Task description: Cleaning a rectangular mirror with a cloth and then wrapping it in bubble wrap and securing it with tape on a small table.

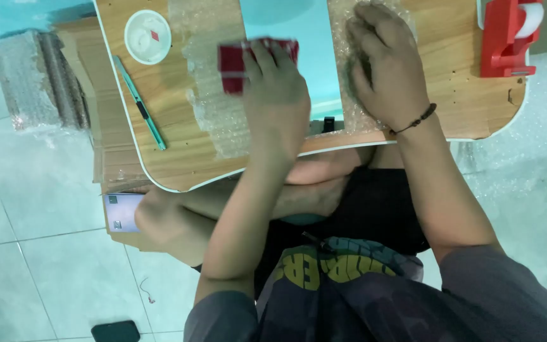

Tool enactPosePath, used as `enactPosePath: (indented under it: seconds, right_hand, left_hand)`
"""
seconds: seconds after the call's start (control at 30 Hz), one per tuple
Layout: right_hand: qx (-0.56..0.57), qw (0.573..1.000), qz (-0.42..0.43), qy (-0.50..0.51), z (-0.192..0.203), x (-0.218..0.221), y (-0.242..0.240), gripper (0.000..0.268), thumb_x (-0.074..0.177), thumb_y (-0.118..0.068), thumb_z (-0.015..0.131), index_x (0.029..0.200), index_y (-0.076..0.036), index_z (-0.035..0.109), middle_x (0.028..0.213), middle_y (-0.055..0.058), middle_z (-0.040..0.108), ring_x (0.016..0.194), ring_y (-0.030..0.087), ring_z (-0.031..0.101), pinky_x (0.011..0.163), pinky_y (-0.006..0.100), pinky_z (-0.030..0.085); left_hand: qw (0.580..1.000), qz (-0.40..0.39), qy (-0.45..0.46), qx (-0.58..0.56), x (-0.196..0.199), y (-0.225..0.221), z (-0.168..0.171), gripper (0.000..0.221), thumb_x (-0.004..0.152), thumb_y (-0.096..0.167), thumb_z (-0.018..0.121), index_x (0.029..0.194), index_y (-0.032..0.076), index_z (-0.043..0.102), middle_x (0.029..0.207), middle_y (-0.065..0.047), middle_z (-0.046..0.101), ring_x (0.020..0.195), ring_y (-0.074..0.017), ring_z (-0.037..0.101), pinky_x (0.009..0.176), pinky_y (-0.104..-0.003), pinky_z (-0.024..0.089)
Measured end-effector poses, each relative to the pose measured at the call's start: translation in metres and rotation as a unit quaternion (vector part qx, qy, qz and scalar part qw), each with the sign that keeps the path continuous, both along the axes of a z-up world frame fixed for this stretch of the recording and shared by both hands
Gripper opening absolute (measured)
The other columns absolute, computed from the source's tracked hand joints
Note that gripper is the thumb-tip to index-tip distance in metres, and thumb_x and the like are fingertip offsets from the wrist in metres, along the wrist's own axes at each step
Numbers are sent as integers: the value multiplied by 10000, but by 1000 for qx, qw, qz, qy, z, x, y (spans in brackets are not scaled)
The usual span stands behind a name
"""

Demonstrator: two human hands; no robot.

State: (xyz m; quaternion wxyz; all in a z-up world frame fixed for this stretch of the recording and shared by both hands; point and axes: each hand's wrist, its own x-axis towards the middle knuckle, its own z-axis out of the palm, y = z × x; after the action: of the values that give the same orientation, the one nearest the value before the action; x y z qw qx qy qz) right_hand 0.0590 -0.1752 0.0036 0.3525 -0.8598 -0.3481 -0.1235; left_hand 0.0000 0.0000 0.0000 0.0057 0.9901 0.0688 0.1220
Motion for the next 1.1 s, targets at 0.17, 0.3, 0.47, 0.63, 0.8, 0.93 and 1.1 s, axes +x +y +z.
enactPosePath:
  seconds: [0.17,0.3,0.47,0.63,0.8,0.93,1.1]
  right_hand:
    - [3,1000,-5,8,-1,1,0,435,879,80,687,1308,152,673,1422,246,552,1329,424,509,1137,492,409]
    - [13,1000,-17,0,-1,0,2,406,880,82,682,1280,151,687,1409,229,560,1324,406,520,1145,479,416]
    - [19,1000,-21,2,-1,0,2,413,876,60,675,1281,142,687,1398,221,569,1317,395,520,1136,471,412]
    - [18,1000,-13,0,-2,0,-1,398,878,60,683,1266,150,695,1380,224,573,1302,399,522,1120,463,415]
    - [10,1000,-12,-11,-6,2,-2,440,849,90,707,1287,129,686,1400,219,568,1293,407,534,1121,478,420]
    - [14,1000,5,3,0,-1,-2,435,883,93,708,1314,137,665,1414,234,556,1295,411,532,1113,484,422]
    - [15,1000,10,2,6,0,-1,408,893,88,693,1290,180,669,1425,245,537,1283,427,530,1111,489,419]
  left_hand:
    - [998,-35,-55,5,71,36,-18,338,853,44,598,1175,-56,576,1168,-253,576,962,-354,606,683,-404,559]
    - [948,-100,-265,-147,113,60,-74,110,855,64,538,908,69,634,757,-113,631,633,-297,569,606,-420,461]
    - [981,-64,-183,8,97,47,-38,157,860,62,521,955,37,644,876,-155,600,740,-311,565,610,-423,486]
    - [996,9,-3,86,44,10,-6,468,915,112,600,1347,-63,558,1380,-298,542,1250,-421,609,854,-433,609]
    - [994,-64,-9,83,-22,-38,36,163,801,142,655,943,64,680,904,-120,596,764,-257,561,597,-348,472]
    - [999,-49,-4,-16,-23,-35,37,131,762,49,673,888,68,648,920,-137,570,794,-289,567,634,-362,515]
    - [986,-52,-16,-158,20,-9,37,97,905,87,632,978,33,599,987,-153,546,865,-350,569,758,-466,509]
